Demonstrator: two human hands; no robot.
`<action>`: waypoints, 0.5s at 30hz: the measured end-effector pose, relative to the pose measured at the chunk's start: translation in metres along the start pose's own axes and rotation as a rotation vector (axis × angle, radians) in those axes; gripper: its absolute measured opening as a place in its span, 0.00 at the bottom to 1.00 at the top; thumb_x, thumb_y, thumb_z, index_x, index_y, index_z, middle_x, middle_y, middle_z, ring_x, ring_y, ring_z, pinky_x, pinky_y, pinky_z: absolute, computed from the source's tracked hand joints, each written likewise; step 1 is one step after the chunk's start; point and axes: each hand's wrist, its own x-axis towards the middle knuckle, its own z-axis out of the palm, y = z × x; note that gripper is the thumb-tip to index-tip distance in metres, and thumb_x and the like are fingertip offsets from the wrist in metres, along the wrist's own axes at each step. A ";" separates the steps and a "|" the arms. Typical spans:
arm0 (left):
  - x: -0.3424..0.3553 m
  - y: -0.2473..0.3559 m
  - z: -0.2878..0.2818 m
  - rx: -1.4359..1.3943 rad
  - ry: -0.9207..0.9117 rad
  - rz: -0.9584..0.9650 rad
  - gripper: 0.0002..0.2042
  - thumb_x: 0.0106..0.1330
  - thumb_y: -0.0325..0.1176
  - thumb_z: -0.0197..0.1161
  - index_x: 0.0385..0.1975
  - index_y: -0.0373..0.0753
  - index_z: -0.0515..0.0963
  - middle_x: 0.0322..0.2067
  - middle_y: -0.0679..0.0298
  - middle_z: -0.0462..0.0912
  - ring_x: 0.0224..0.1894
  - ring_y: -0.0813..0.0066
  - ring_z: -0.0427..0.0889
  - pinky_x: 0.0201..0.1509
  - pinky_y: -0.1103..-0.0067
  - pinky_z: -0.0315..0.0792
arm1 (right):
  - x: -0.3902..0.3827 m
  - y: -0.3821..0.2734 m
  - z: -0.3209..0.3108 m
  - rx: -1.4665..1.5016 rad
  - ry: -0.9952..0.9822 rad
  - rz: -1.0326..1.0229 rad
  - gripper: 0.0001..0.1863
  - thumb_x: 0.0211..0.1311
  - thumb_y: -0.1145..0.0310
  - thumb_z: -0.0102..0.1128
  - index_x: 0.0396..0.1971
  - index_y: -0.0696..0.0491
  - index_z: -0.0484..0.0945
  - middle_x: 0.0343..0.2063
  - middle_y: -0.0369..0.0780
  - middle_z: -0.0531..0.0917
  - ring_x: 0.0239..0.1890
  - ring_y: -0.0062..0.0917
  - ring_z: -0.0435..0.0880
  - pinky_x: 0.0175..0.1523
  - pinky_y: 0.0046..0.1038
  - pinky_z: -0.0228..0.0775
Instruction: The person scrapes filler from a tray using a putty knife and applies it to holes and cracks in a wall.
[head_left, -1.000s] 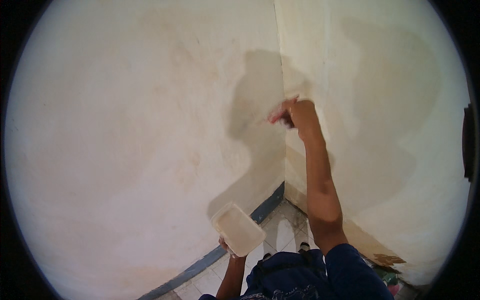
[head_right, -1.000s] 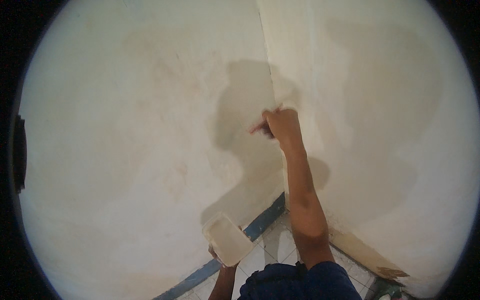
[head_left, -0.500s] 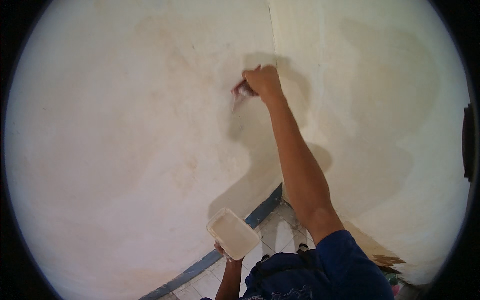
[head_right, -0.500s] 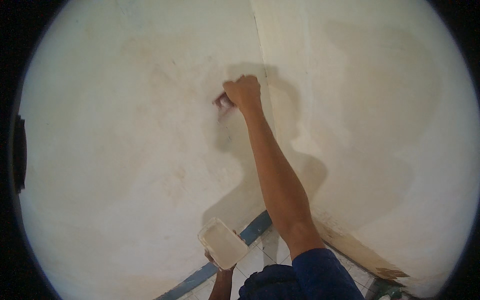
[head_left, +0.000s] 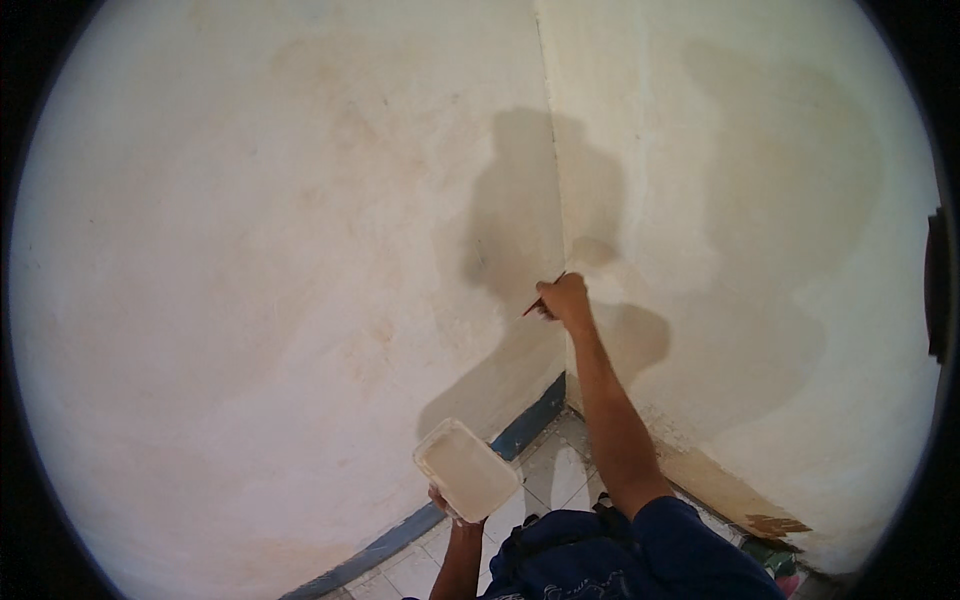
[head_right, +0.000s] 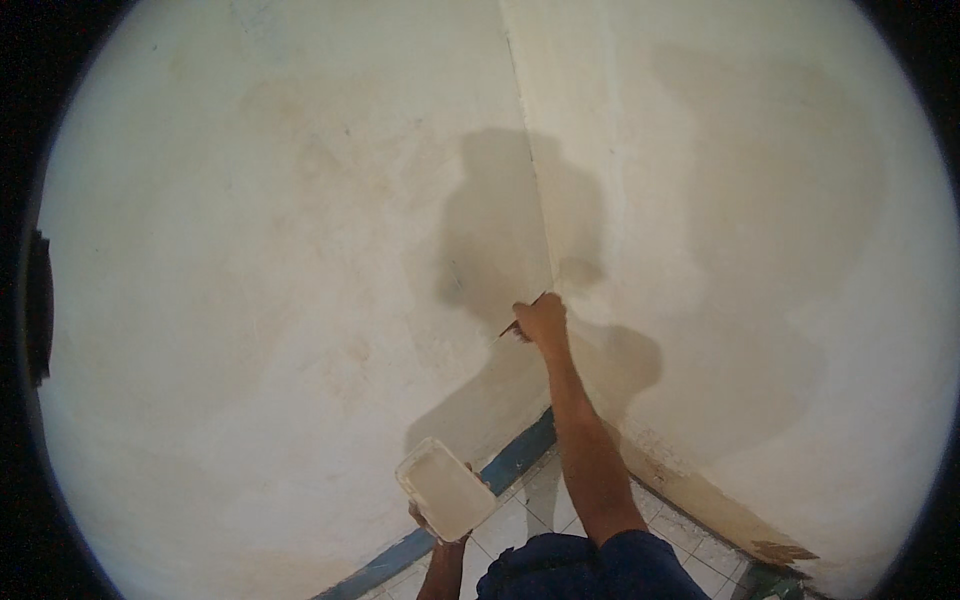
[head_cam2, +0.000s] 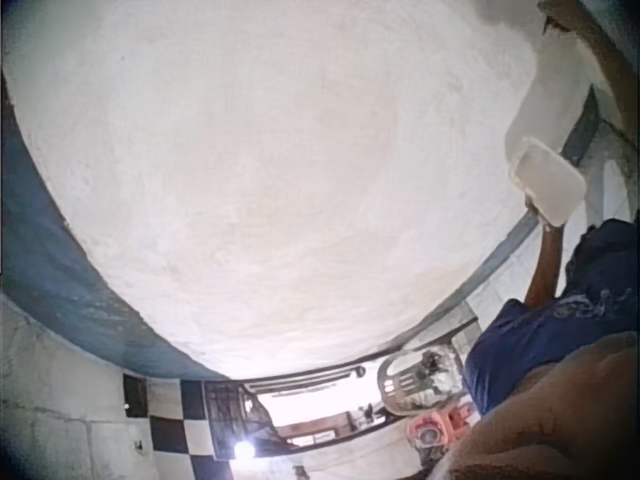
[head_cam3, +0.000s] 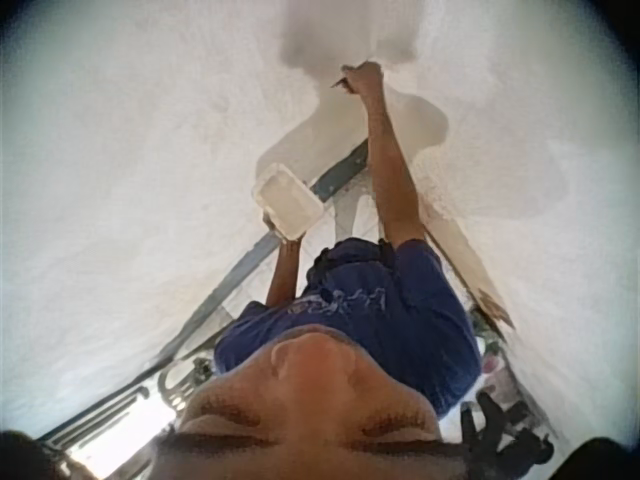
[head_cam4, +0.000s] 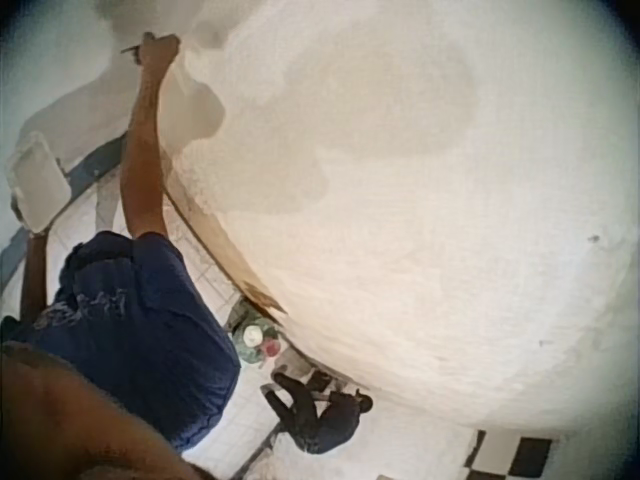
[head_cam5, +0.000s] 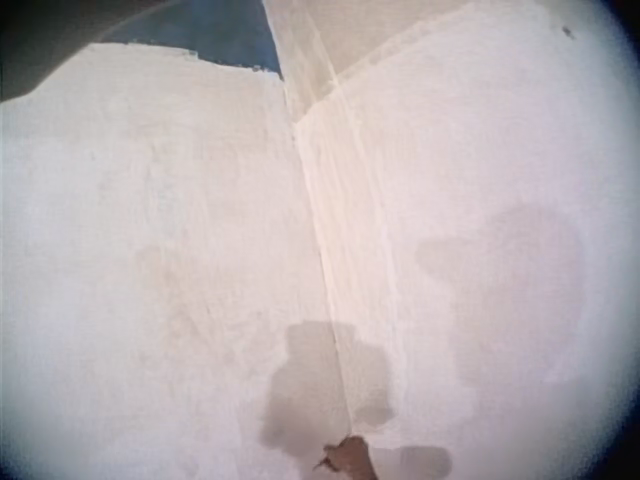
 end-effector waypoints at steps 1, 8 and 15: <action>0.000 0.000 0.000 -0.004 -0.008 -0.002 0.46 0.53 0.67 0.59 0.69 0.47 0.55 0.62 0.43 0.64 0.60 0.39 0.68 0.62 0.44 0.61 | 0.004 0.013 0.013 0.000 0.004 -0.001 0.13 0.53 0.73 0.61 0.15 0.67 0.77 0.18 0.46 0.82 0.13 0.26 0.79 0.17 0.26 0.71; -0.008 0.019 -0.004 0.036 -0.037 0.013 0.46 0.53 0.66 0.59 0.69 0.47 0.55 0.62 0.43 0.64 0.59 0.40 0.69 0.61 0.43 0.63 | -0.039 -0.115 0.061 0.174 0.033 -0.163 0.14 0.47 0.66 0.63 0.18 0.64 0.76 0.21 0.52 0.83 0.27 0.38 0.85 0.37 0.35 0.77; -0.009 0.040 -0.026 -0.003 0.022 0.011 0.46 0.52 0.66 0.61 0.68 0.47 0.57 0.60 0.43 0.65 0.58 0.41 0.71 0.59 0.44 0.67 | -0.096 -0.236 0.030 0.447 -0.111 -0.433 0.15 0.49 0.70 0.60 0.19 0.70 0.74 0.22 0.52 0.82 0.25 0.32 0.83 0.33 0.30 0.76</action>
